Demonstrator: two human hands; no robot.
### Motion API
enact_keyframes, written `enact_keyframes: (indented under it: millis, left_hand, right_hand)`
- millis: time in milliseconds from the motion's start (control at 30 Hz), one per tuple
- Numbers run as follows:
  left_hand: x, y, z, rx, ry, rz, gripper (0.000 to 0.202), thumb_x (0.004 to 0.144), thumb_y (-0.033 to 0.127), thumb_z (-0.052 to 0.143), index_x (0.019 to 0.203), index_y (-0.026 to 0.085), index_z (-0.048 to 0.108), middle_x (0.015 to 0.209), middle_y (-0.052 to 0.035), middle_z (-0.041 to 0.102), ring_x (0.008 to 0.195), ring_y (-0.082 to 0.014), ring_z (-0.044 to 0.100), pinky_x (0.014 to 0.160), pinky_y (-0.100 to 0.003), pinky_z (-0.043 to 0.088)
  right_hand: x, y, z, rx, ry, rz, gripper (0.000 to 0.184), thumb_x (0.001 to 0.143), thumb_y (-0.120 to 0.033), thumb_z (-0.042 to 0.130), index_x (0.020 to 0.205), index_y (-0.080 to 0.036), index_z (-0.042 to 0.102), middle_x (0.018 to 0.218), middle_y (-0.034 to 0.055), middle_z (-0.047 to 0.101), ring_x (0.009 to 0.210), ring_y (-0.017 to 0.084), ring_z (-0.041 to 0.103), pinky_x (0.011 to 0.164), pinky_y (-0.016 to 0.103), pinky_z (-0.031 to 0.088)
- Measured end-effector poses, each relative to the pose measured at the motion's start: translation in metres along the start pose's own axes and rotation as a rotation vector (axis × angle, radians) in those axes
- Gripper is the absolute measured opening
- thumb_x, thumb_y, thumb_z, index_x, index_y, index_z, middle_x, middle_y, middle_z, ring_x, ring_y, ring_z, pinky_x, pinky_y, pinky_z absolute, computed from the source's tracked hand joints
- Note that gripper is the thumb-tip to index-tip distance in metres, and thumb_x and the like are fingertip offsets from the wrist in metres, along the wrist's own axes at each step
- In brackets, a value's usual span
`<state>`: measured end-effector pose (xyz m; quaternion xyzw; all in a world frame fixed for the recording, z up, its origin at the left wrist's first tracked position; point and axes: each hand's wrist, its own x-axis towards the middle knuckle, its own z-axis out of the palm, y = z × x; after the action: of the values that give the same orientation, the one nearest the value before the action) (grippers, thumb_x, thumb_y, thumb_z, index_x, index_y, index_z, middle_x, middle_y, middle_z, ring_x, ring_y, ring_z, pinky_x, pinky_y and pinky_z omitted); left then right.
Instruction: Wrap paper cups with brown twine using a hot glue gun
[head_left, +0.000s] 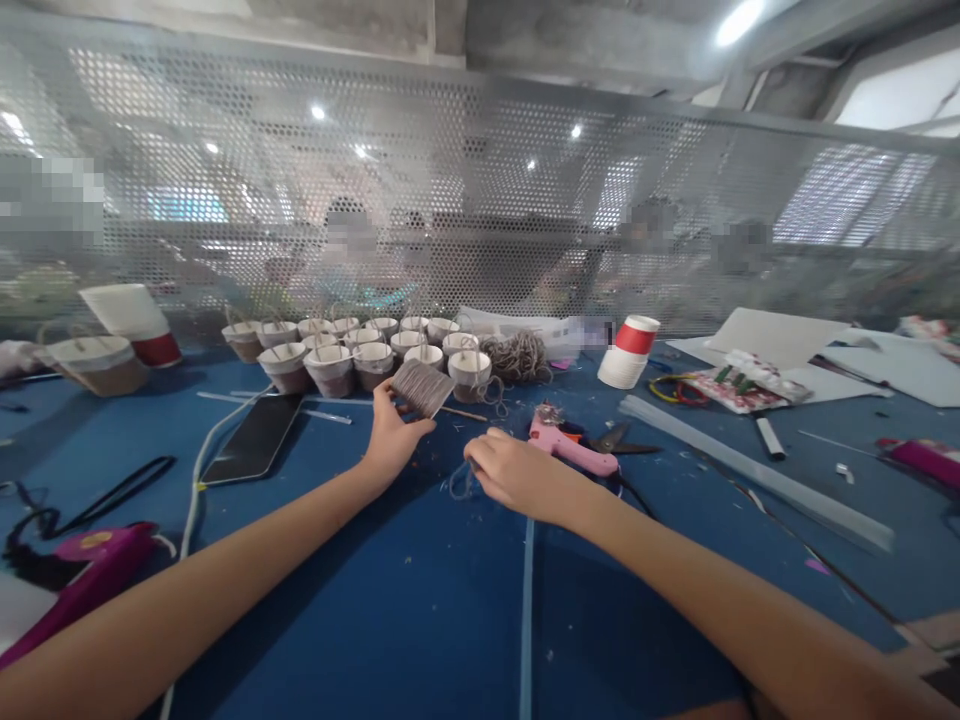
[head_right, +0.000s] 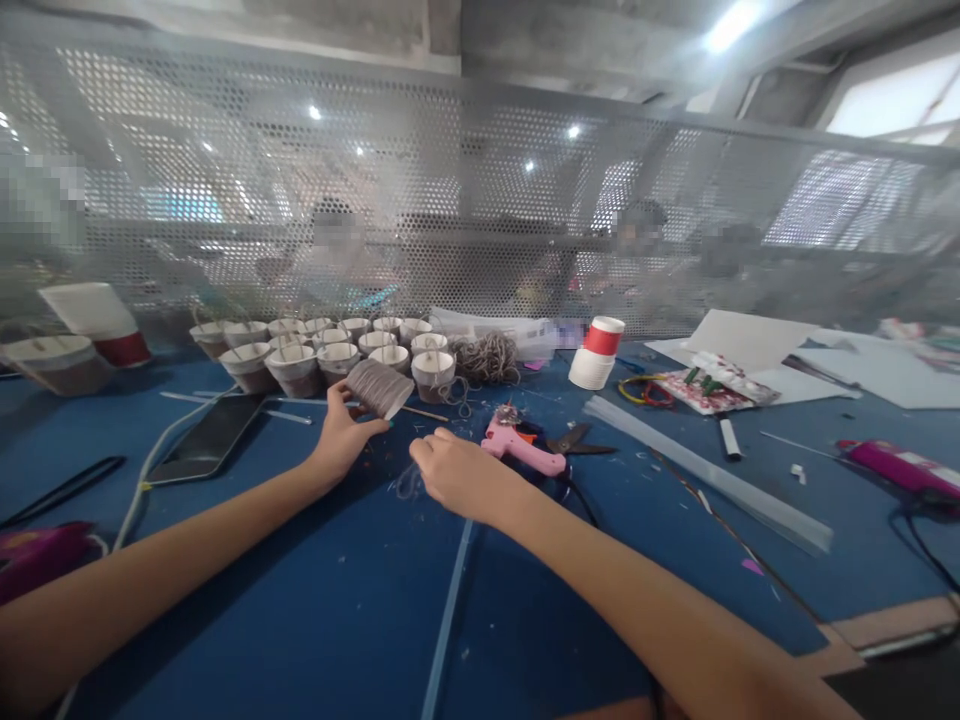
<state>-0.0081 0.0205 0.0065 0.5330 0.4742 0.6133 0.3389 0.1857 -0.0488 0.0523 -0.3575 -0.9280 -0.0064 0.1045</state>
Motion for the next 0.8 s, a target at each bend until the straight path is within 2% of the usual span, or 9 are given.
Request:
enact_keyframes:
  millis: [133, 300, 400, 467, 533, 633, 700, 800]
  left_hand:
    - [-0.003, 0.005, 0.001, -0.115, -0.082, 0.024, 0.072, 0.049, 0.012, 0.073, 0.11, 0.025, 0.036, 0.119, -0.0058, 0.044, 0.087, -0.0161, 0.059, 0.07, -0.029, 0.053]
    - [-0.008, 0.009, 0.002, -0.309, -0.288, 0.066, 0.074, 0.051, 0.011, 0.077, 0.111, 0.027, 0.037, 0.116, -0.0026, 0.048, 0.088, -0.014, 0.06, 0.071, -0.024, 0.052]
    - [-0.008, 0.006, 0.0, -0.35, -0.338, 0.081, 0.075, 0.052, 0.01, 0.078, 0.113, 0.028, 0.038, 0.115, -0.0024, 0.051, 0.088, -0.014, 0.06, 0.07, -0.023, 0.052]
    - [-0.007, 0.004, -0.001, -0.37, -0.368, 0.068, 0.075, 0.053, 0.009, 0.079, 0.114, 0.028, 0.039, 0.114, -0.0027, 0.053, 0.087, -0.0143, 0.061, 0.068, -0.022, 0.051]
    - [-0.006, 0.002, -0.002, -0.382, -0.42, 0.034, 0.076, 0.053, 0.009, 0.08, 0.115, 0.027, 0.04, 0.112, -0.0028, 0.056, 0.083, -0.015, 0.062, 0.063, -0.022, 0.05]
    - [-0.008, 0.002, -0.002, -0.417, -0.517, -0.049, 0.078, 0.051, 0.007, 0.081, 0.116, 0.025, 0.043, 0.105, -0.0027, 0.062, 0.082, -0.017, 0.065, 0.064, -0.022, 0.049]
    - [-0.011, 0.004, -0.001, -0.489, -0.61, -0.13, 0.075, 0.054, 0.008, 0.08, 0.118, 0.024, 0.045, 0.107, -0.0045, 0.064, 0.089, -0.0198, 0.066, 0.073, -0.026, 0.051]
    - [-0.015, 0.007, -0.002, -0.585, -0.795, -0.262, 0.066, 0.062, 0.011, 0.075, 0.121, 0.023, 0.048, 0.118, -0.009, 0.063, 0.098, -0.0246, 0.067, 0.089, -0.037, 0.048]
  right_hand:
    - [-0.007, 0.005, -0.005, 0.143, 0.2, 0.037, 0.013, 0.092, -0.014, 0.047, 0.103, -0.015, 0.055, 0.089, 0.0091, 0.062, 0.087, 0.02, 0.059, 0.073, 0.031, 0.048]
    - [-0.008, 0.002, 0.005, 0.193, 0.186, -0.028, 0.013, 0.092, -0.013, 0.048, 0.101, -0.016, 0.057, 0.085, 0.0074, 0.061, 0.081, 0.018, 0.059, 0.07, 0.03, 0.049]
    - [-0.008, -0.002, 0.014, 0.212, 0.267, -0.045, 0.014, 0.092, -0.013, 0.045, 0.102, -0.015, 0.054, 0.085, 0.0083, 0.061, 0.085, 0.02, 0.057, 0.073, 0.034, 0.049]
    - [-0.008, -0.002, 0.017, 0.225, 0.338, -0.056, 0.016, 0.088, -0.015, 0.049, 0.104, -0.015, 0.052, 0.09, 0.0098, 0.06, 0.088, 0.022, 0.055, 0.077, 0.038, 0.049]
    - [-0.01, 0.0, 0.019, 0.25, 0.442, -0.084, 0.029, 0.08, -0.015, 0.054, 0.109, -0.015, 0.048, 0.1, 0.0125, 0.056, 0.096, 0.025, 0.053, 0.083, 0.042, 0.048]
    - [-0.011, 0.004, 0.021, 0.365, 0.684, -0.048, 0.049, 0.072, -0.012, 0.054, 0.118, -0.016, 0.038, 0.112, 0.0143, 0.045, 0.105, 0.027, 0.047, 0.087, 0.046, 0.047]
    - [-0.011, 0.007, 0.021, 0.479, 0.812, 0.029, 0.053, 0.073, -0.013, 0.054, 0.121, -0.019, 0.034, 0.116, 0.0138, 0.038, 0.108, 0.027, 0.044, 0.091, 0.049, 0.045]
    - [-0.008, 0.009, 0.023, 0.623, 0.879, 0.068, 0.053, 0.075, -0.014, 0.056, 0.12, -0.022, 0.031, 0.119, 0.0123, 0.034, 0.109, 0.025, 0.045, 0.092, 0.048, 0.045]
